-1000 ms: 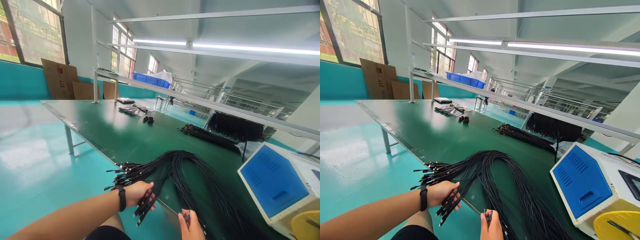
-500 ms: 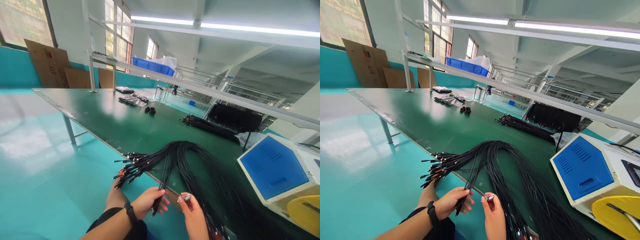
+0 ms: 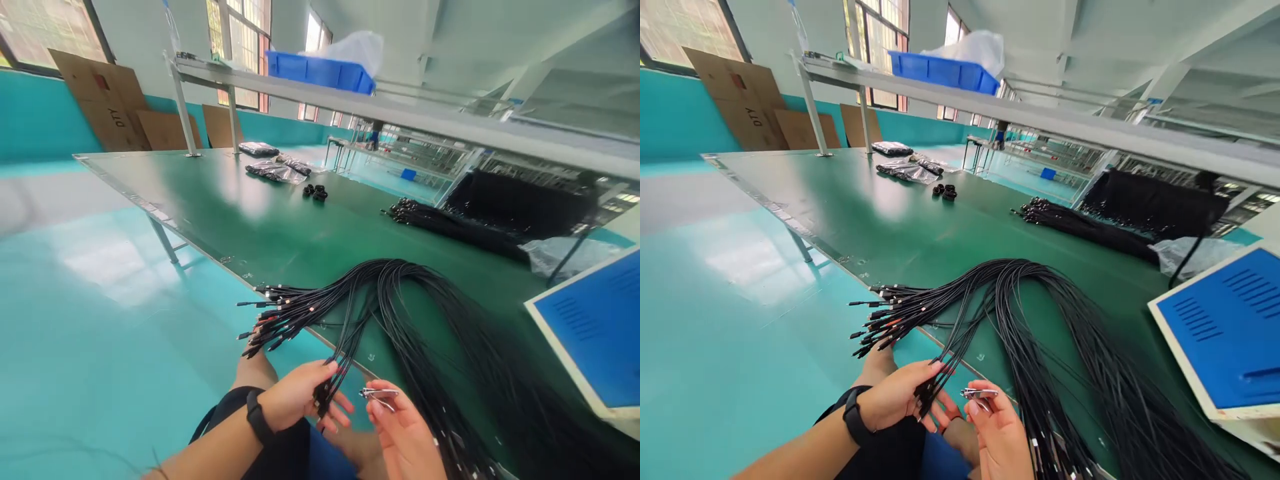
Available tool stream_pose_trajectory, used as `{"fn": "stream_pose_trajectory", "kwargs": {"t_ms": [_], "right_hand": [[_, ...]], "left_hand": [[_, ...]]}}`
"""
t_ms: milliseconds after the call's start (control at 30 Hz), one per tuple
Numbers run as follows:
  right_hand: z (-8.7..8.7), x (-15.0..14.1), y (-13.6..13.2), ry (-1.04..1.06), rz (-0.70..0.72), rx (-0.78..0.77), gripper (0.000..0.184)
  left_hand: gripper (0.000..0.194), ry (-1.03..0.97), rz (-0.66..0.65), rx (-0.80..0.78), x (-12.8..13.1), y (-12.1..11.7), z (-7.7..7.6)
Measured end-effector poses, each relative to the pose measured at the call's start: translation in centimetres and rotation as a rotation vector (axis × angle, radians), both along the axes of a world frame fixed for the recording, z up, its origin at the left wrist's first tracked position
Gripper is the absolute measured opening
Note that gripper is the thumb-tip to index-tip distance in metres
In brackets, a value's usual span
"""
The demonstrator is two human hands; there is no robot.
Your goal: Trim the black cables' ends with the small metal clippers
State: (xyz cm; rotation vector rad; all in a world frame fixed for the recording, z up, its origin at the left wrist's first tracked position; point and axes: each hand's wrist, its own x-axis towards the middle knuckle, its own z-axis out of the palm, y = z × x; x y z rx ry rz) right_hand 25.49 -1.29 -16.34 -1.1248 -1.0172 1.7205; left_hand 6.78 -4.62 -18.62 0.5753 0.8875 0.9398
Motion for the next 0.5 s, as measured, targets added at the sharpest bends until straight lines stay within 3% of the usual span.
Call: {"fn": "stream_pose_trajectory", "kwargs": {"t_ms": [200,367,500], "right_hand": [[0.4,-0.6,0.1,0.066,0.048,-0.109,0.031],[1.8,-0.6,1.0,0.049,0.098,-0.158,0.031],[1.3,0.2,0.6,0.028,0.105,-0.148,0.035]], "left_hand": [[0.04,0.159,0.043,-0.025,0.2,-1.6,-1.3],[0.042,0.118,0.028,-0.048,0.0,-3.2,-0.5],[0.04,0.029,0.072,-0.075,0.9,-3.7,0.1]]}}
